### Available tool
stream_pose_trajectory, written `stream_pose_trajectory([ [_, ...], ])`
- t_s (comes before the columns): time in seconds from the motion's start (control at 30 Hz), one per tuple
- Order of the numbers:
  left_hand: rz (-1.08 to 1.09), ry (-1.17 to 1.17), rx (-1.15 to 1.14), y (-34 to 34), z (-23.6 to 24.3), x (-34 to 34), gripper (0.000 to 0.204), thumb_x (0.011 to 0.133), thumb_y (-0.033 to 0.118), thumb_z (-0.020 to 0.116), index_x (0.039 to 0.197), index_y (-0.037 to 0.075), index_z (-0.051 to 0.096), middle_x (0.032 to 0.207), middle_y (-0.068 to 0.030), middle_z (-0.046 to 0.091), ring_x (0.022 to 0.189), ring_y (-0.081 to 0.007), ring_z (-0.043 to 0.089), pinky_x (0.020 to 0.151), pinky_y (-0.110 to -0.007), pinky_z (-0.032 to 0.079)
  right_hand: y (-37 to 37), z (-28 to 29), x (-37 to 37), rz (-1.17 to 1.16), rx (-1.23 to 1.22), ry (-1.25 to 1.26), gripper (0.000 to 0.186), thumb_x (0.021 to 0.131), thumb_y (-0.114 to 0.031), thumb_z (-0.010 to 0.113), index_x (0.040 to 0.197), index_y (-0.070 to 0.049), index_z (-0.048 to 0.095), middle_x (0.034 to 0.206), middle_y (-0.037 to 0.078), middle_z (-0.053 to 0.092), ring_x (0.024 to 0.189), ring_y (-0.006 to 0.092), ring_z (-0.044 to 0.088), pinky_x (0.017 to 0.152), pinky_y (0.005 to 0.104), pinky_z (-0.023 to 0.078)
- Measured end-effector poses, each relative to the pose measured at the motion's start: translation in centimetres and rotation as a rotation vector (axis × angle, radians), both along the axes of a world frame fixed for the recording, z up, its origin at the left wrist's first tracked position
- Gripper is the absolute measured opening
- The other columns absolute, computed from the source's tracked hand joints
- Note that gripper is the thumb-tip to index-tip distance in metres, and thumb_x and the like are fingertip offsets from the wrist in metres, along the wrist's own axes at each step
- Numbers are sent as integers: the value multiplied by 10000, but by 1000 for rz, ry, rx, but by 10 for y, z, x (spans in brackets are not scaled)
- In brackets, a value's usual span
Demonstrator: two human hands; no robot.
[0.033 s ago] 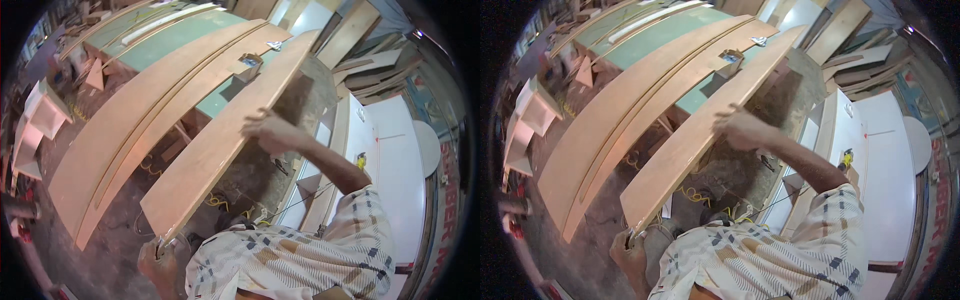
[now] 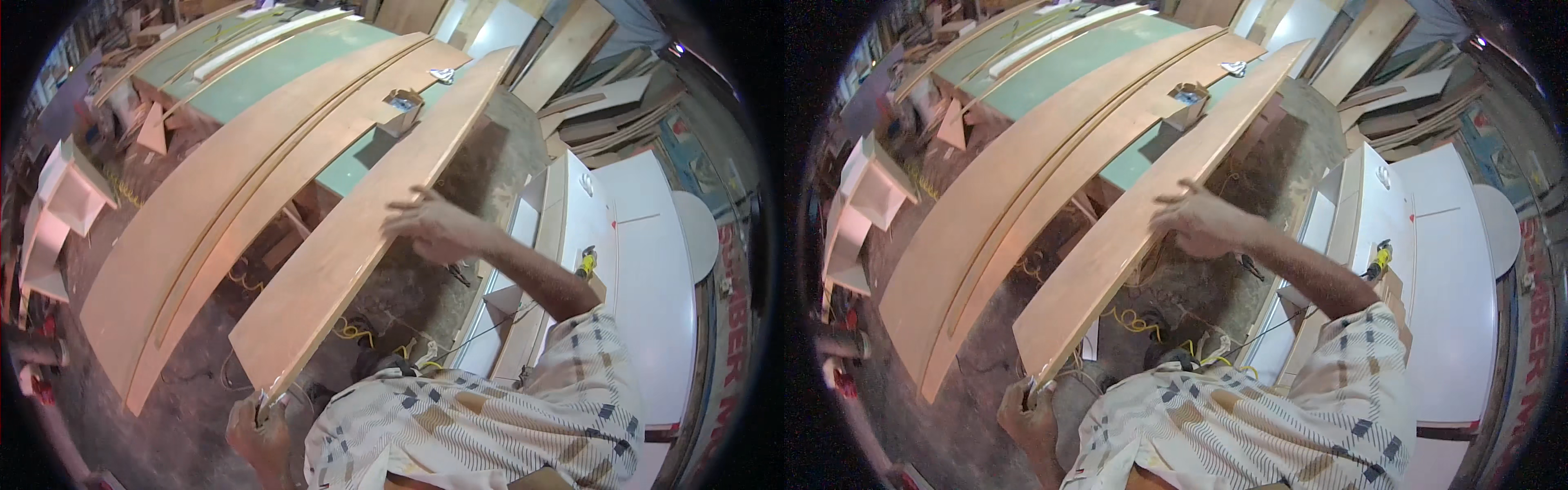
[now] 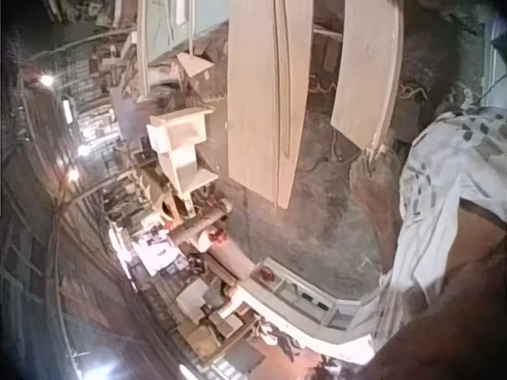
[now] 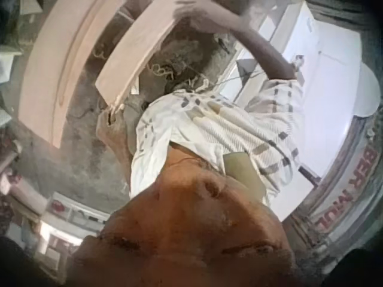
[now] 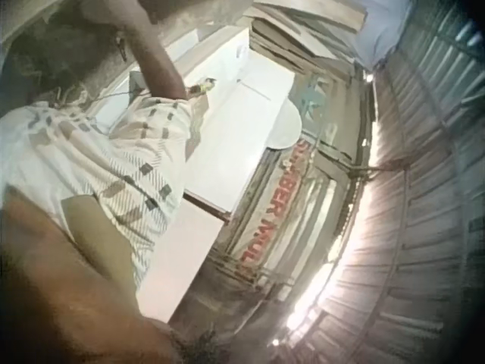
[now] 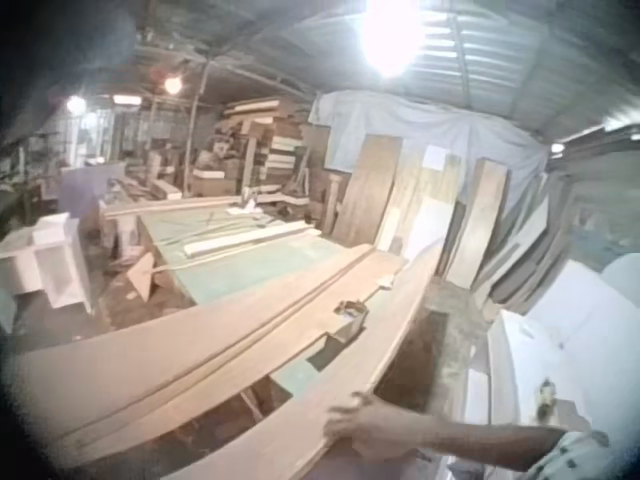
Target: The person secures a thin wood strip to the edge of a larger wood panel using a pneumatic nail gun, then wipes the surface of the panel with a hand.
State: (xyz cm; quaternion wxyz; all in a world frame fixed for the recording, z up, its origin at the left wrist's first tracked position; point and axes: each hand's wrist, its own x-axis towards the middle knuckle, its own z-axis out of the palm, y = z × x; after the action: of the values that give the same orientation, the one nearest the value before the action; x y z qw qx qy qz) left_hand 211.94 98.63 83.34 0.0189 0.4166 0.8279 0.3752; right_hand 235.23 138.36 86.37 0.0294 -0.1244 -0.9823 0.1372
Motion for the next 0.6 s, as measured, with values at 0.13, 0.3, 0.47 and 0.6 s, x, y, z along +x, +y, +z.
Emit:
stream_pose_trajectory([
  [0.13,-19,5,-73,-4,2,-1,333,702,47,877,1000,11,732,792,-117,666,698,-250,616,634,-378,471,14,-1,40,-693,-327,714,494,839,-89,614,1330,-55,664,1356,179,662,1380,344,547,1202,480,376],
  [0.3,46,-38,-84,9,11,-1,242,720,48,874,926,1,755,735,-90,677,624,-147,574,572,-322,431,59,-19,85,-535,-15,629,613,819,-114,606,1427,-38,577,1441,212,593,1371,396,539,1182,442,405],
  [0.47,32,99,-58,4,15,-4,246,721,47,870,932,-6,757,707,-69,661,638,-113,567,575,-303,437,66,-36,60,-724,-105,663,689,891,-351,705,1452,4,517,1442,231,571,1349,376,554,1157,476,417],
  [0.6,33,51,-205,5,50,7,288,829,224,872,981,-1,776,801,-176,721,681,-259,662,647,-391,516,103,-54,51,-1245,-890,870,739,955,-530,689,1359,74,556,1274,223,637,1126,297,657,978,438,534],
])
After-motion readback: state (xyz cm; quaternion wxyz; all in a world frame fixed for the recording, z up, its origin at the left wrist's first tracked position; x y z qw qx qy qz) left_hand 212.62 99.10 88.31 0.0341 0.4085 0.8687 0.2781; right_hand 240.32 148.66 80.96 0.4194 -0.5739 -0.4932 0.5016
